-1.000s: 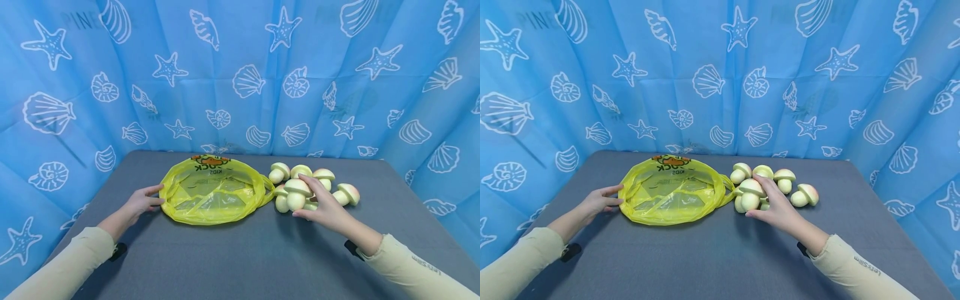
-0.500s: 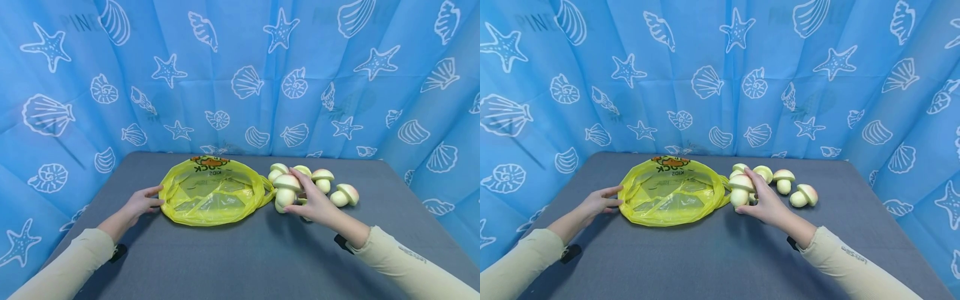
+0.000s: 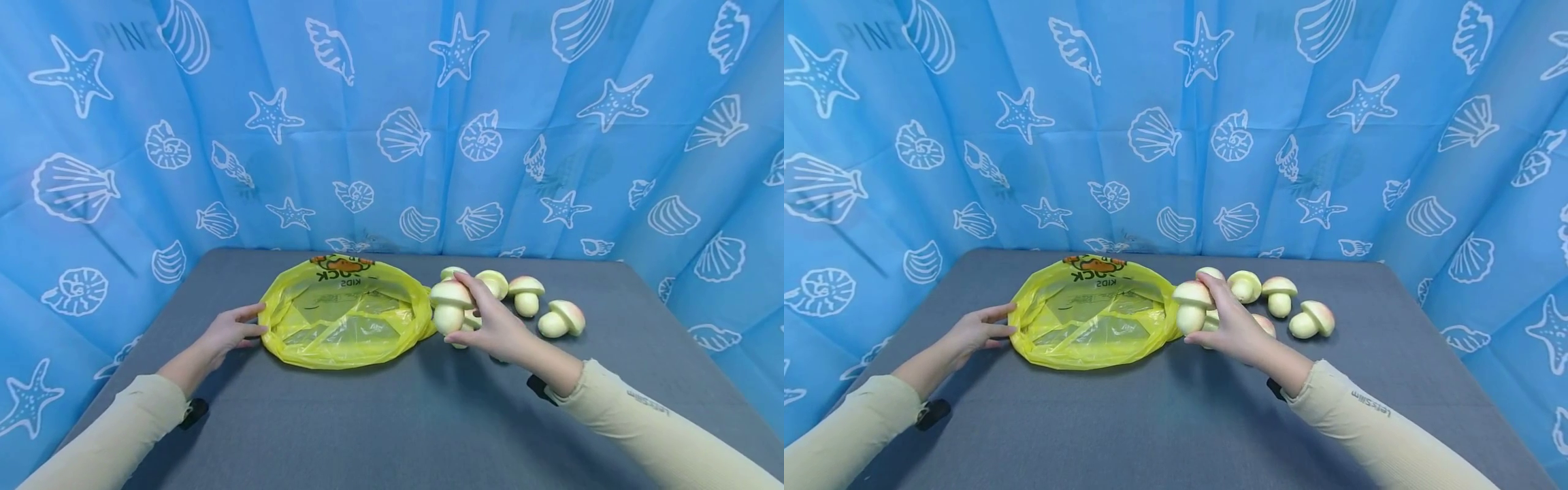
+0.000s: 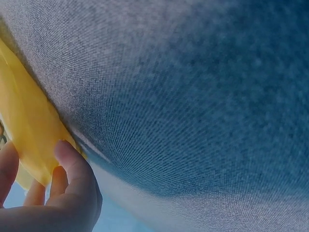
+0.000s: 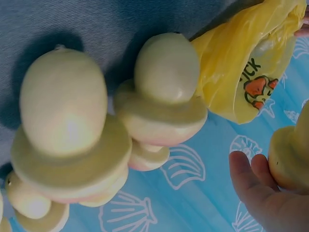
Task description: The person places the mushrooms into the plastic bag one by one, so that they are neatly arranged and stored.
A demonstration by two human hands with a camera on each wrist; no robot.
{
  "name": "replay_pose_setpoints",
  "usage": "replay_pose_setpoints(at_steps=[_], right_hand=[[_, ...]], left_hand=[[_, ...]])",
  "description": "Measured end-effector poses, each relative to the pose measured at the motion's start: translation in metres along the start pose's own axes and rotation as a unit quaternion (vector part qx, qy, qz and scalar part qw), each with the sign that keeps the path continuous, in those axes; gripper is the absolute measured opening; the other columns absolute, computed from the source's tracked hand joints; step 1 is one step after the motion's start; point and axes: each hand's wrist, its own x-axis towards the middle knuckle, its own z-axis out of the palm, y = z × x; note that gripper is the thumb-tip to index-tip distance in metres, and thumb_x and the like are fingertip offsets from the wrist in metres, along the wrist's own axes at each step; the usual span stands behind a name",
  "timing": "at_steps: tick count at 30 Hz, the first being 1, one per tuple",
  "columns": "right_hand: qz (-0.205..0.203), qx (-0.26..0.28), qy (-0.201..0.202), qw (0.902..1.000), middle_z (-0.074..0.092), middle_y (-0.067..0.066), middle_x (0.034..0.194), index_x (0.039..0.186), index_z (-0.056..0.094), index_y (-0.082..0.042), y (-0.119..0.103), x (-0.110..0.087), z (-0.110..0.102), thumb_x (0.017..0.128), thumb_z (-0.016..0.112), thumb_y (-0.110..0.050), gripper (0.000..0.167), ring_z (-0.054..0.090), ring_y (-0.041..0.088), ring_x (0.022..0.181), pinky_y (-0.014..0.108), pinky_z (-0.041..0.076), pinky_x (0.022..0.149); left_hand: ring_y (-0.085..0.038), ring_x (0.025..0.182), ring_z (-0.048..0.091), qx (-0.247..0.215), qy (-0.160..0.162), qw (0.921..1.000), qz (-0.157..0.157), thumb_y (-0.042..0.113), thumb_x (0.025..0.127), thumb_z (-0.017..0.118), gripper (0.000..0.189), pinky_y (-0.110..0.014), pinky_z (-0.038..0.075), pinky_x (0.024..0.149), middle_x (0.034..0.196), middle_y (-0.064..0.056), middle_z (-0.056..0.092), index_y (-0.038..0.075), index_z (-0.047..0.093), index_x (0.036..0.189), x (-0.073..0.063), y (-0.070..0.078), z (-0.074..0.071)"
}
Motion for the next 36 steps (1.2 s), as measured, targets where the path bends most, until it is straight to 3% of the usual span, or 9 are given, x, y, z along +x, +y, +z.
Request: replay_pose_setpoints(at_steps=[9,17,26,30,36], right_hand=[[-0.021,0.047,-0.012,0.9986,0.032,0.026,0.144,0.147,0.028,0.005,-0.011,0.017,0.012,0.077,0.081,-0.003,0.088,0.045,0.038,0.12,0.056,0.048,0.088],[-0.033,0.034,-0.016,0.9987,0.039,0.025,0.143,0.147,0.029,0.005,-0.02,0.03,0.019,0.077,0.081,-0.005,0.088,0.048,0.037,0.119,0.052,0.05,0.085],[-0.018,0.043,-0.043,0.998,0.036,0.022,0.146,0.15,0.027,0.0,-0.028,0.041,0.026,0.078,0.083,-0.01,0.091,0.044,0.035,0.127,0.052,0.041,0.099],[-0.009,0.046,-0.049,0.9977,0.036,0.022,0.145,0.15,0.027,-0.001,-0.029,0.046,0.027,0.078,0.082,-0.012,0.092,0.044,0.035,0.126,0.053,0.041,0.099],[-0.001,0.063,-0.055,0.9965,0.036,0.022,0.145,0.151,0.025,-0.001,-0.03,0.053,0.031,0.079,0.081,-0.011,0.092,0.042,0.036,0.127,0.056,0.04,0.099]], left_hand=[[-0.044,0.14,0.023,0.003,0.0,1.0,0.003,0.012,0.097,0.058,0.066,-0.054,0.039,0.103,0.157,-0.027,0.016,0.003,0.024,0.153,0.0,-0.002,0.0],[-0.044,0.138,0.027,-0.002,-0.001,1.0,0.007,0.014,0.096,0.06,0.068,-0.053,0.041,0.101,0.156,-0.028,0.018,0.005,0.023,0.154,0.001,0.0,-0.001],[-0.042,0.135,0.034,-0.005,0.007,0.9998,0.016,0.016,0.097,0.059,0.067,-0.052,0.042,0.099,0.156,-0.026,0.021,0.006,0.024,0.154,0.004,0.005,-0.003],[-0.041,0.13,0.041,-0.002,0.007,0.9997,0.024,0.016,0.098,0.056,0.064,-0.05,0.044,0.098,0.155,-0.025,0.023,0.006,0.025,0.154,0.005,0.006,-0.004],[-0.042,0.129,0.042,0.002,0.006,0.9997,0.023,0.017,0.099,0.056,0.063,-0.051,0.043,0.098,0.155,-0.027,0.023,0.005,0.025,0.153,0.004,0.006,-0.006]])
